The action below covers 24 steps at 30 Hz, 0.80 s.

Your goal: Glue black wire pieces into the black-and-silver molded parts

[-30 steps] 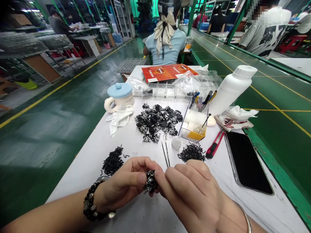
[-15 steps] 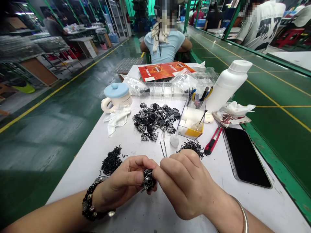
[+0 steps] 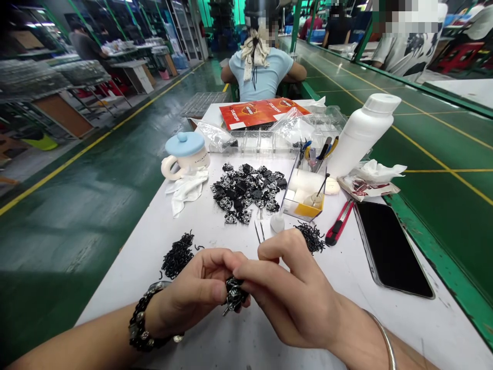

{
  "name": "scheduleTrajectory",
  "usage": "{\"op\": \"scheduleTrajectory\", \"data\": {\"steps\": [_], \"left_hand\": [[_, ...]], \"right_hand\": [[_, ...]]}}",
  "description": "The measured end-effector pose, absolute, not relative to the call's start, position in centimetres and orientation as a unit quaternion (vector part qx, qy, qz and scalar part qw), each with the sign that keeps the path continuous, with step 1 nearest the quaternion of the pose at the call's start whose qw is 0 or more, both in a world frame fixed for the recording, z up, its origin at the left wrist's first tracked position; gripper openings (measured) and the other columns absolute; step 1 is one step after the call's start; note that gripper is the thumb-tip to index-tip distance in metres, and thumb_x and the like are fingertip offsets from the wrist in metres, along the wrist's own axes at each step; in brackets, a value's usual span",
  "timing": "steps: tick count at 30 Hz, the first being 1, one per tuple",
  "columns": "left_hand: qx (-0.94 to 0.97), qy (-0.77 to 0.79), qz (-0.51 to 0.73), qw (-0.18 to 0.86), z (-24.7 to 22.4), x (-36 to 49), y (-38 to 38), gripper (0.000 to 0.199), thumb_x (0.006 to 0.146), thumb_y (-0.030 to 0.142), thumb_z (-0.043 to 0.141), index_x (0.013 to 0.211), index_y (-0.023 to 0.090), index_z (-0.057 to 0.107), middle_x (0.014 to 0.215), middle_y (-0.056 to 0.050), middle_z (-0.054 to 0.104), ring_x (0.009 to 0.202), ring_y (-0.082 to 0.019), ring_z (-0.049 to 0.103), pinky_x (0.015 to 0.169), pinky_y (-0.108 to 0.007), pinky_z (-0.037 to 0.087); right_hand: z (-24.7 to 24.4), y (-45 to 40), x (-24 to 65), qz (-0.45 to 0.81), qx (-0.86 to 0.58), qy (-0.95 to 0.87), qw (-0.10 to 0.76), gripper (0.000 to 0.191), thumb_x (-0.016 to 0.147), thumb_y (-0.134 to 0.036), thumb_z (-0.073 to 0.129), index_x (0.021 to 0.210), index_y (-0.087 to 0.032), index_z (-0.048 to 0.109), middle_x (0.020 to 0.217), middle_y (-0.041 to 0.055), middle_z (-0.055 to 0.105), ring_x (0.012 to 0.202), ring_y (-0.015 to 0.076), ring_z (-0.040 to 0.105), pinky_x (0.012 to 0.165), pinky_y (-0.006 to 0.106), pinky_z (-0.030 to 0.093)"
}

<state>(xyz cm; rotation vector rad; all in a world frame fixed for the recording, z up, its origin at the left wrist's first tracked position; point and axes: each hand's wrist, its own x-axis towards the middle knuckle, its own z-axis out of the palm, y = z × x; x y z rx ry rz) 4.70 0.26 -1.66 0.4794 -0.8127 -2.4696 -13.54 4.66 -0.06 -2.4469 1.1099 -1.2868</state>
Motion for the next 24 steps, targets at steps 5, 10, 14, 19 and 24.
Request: {"op": "scheduleTrajectory", "data": {"steps": [5, 10, 14, 19, 24], "left_hand": [[0.192, -0.297, -0.907, 0.23, -1.6, 4.8, 0.3, 0.023, 0.06, 0.019, 0.082, 0.078, 0.011, 0.07, 0.074, -0.005, 0.068, 0.066, -0.013, 0.065, 0.065, -0.023, 0.051], [0.199, -0.289, -0.911, 0.218, -1.7, 4.8, 0.2, 0.023, 0.057, 0.015, 0.084, 0.075, 0.011, 0.069, 0.072, -0.003, 0.066, 0.066, -0.01, 0.062, 0.064, -0.02, 0.05], [0.195, -0.276, -0.919, 0.204, -1.7, 4.9, 0.2, 0.023, 0.054, 0.009, 0.084, 0.071, 0.01, 0.068, 0.069, -0.001, 0.066, 0.065, -0.008, 0.063, 0.061, -0.016, 0.05], [0.159, -0.264, -0.933, 0.186, -1.9, 4.9, 0.4, 0.023, 0.061, 0.014, 0.081, 0.077, 0.011, 0.066, 0.069, -0.006, 0.07, 0.066, -0.018, 0.07, 0.063, -0.027, 0.056], [0.148, -0.251, -0.94, 0.176, -2.0, 4.9, 0.5, 0.025, 0.06, 0.013, 0.082, 0.078, 0.01, 0.064, 0.069, -0.007, 0.071, 0.067, -0.018, 0.071, 0.06, -0.023, 0.056]], "right_hand": [[0.3, 4.7, -13.7, -0.411, -0.814, 0.357, 0.204, 0.032, 0.082, -0.003, 0.045, 0.111, -0.016, 0.053, 0.089, 0.003, 0.036, 0.086, 0.0131, 0.038, 0.072, 0.026, 0.039], [0.9, 4.7, -13.8, -0.375, -0.786, 0.348, 0.346, 0.029, 0.087, -0.009, 0.044, 0.111, -0.022, 0.051, 0.091, 0.002, 0.037, 0.087, 0.0123, 0.039, 0.075, 0.025, 0.039], [1.1, 4.6, -13.9, -0.336, -0.763, 0.342, 0.433, 0.023, 0.09, -0.017, 0.041, 0.107, -0.026, 0.054, 0.094, 0.0018, 0.036, 0.085, 0.0123, 0.04, 0.077, 0.026, 0.039], [0.9, 4.5, -14.0, -0.328, -0.736, 0.345, 0.481, 0.019, 0.092, -0.026, 0.04, 0.1, -0.026, 0.057, 0.089, 0.0022, 0.035, 0.084, 0.0143, 0.04, 0.076, 0.028, 0.041], [1.2, 4.4, -13.9, -0.314, -0.748, 0.351, 0.468, 0.017, 0.091, -0.028, 0.043, 0.096, -0.025, 0.059, 0.09, 0.0039, 0.038, 0.091, 0.0164, 0.04, 0.081, 0.03, 0.041]]}}
